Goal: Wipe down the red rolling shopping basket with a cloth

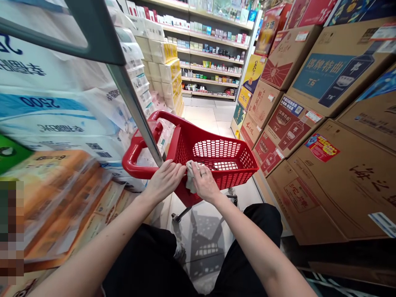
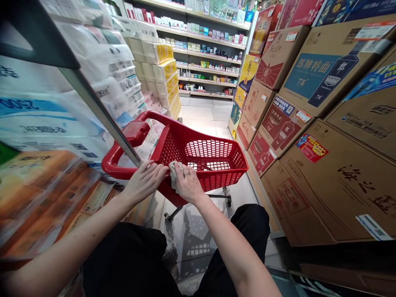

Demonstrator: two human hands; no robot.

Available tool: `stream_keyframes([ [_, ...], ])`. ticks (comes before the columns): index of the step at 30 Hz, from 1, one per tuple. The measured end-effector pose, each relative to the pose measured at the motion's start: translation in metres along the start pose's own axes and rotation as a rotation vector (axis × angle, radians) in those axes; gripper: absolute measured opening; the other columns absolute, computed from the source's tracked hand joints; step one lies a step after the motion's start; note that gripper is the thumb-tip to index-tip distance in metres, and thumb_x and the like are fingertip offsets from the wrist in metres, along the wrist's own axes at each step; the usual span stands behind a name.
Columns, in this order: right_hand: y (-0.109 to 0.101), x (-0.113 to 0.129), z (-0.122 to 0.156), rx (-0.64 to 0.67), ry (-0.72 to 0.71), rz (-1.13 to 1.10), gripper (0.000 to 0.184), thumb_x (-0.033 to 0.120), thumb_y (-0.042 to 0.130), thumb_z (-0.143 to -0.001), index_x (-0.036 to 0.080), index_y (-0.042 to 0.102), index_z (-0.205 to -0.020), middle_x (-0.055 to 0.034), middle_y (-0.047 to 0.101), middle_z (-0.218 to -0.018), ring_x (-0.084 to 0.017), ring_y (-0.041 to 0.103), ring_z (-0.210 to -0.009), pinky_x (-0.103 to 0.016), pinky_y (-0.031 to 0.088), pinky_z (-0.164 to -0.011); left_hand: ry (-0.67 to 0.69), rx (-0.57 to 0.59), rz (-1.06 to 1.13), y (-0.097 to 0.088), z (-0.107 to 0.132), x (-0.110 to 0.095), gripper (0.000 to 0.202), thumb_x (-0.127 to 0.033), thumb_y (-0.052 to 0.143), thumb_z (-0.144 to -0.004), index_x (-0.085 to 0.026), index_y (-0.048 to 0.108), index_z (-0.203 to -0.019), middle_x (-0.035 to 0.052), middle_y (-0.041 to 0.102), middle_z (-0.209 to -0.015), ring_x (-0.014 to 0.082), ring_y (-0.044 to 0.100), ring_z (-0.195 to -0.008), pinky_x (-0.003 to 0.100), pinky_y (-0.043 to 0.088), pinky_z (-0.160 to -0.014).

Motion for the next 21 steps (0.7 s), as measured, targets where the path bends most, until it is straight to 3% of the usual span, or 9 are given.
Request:
stream_keyframes([
  [4, -0.002, -0.050, 0.025, 0.048, 0.022, 0.089, 0.046, 0.018, 0.036, -0.095, 0.018, 0.035, -0.141, -0.0119, 0.055, -0.123, -0.021, 0.048, -0.113, -0.038, 0.037, -0.101, -0.011, 0.009, -0.004, -0.001, 0.001, 0.002, 0.015, -0.016, 0.042, -0.089, -0.017, 0.056, -0.093, 0.0059, 0.059, -0.085, 0.0179, 0.056, -0.082, 0.040, 0.040, -0.098],
  [8, -0.015, -0.120, 0.065, 0.061, 0.131, 0.251, 0.039, 0.016, 0.041, -0.093, 0.017, 0.046, -0.132, -0.0128, 0.059, -0.114, -0.022, 0.050, -0.108, -0.044, 0.034, -0.104, -0.013, 0.026, -0.022, -0.001, 0.003, 0.002, 0.015, -0.013, 0.042, -0.088, -0.018, 0.056, -0.092, 0.0057, 0.059, -0.085, 0.0179, 0.055, -0.082, 0.039, 0.039, -0.099],
  [11, -0.025, -0.149, 0.083, 0.063, 0.212, 0.345, 0.035, 0.012, 0.041, -0.091, 0.014, 0.052, -0.125, -0.0141, 0.060, -0.110, -0.023, 0.051, -0.106, -0.047, 0.031, -0.106, 0.002, 0.024, -0.029, -0.001, 0.002, 0.000, 0.016, -0.012, 0.043, -0.087, -0.018, 0.057, -0.092, 0.0058, 0.059, -0.087, 0.0177, 0.055, -0.084, 0.039, 0.038, -0.100],
  [14, -0.021, -0.141, 0.078, 0.037, 0.231, 0.337, 0.036, 0.010, 0.039, -0.091, 0.012, 0.052, -0.125, -0.0157, 0.059, -0.112, -0.023, 0.052, -0.106, -0.049, 0.030, -0.107, -0.022, 0.029, -0.005, -0.003, -0.003, -0.003, 0.019, -0.010, 0.041, -0.086, -0.018, 0.057, -0.092, 0.0051, 0.058, -0.084, 0.0171, 0.055, -0.082, 0.038, 0.039, -0.098],
  [18, -0.002, -0.092, 0.046, -0.006, 0.121, 0.159, 0.044, 0.013, 0.040, -0.092, 0.017, 0.042, -0.136, -0.0122, 0.057, -0.124, -0.021, 0.050, -0.114, -0.044, 0.030, -0.110, -0.054, 0.057, -0.018, -0.006, -0.012, -0.009, 0.021, -0.008, 0.040, -0.086, -0.019, 0.057, -0.088, 0.0045, 0.054, -0.078, 0.0172, 0.053, -0.078, 0.037, 0.041, -0.095],
  [21, 0.002, -0.068, 0.033, -0.081, 0.148, 0.039, 0.045, 0.015, 0.039, -0.093, 0.020, 0.043, -0.137, -0.0092, 0.057, -0.125, -0.019, 0.049, -0.117, -0.041, 0.030, -0.111, -0.049, 0.078, -0.046, -0.007, -0.016, -0.012, 0.020, -0.008, 0.040, -0.086, -0.019, 0.057, -0.088, 0.0049, 0.054, -0.078, 0.0177, 0.053, -0.078, 0.037, 0.040, -0.095],
])
Point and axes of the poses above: each hand's wrist, its own z-axis away from the middle knuckle, its own y-axis out of the palm, x = y × z, the point moved 1 cm from there along -z, towards the middle knuckle
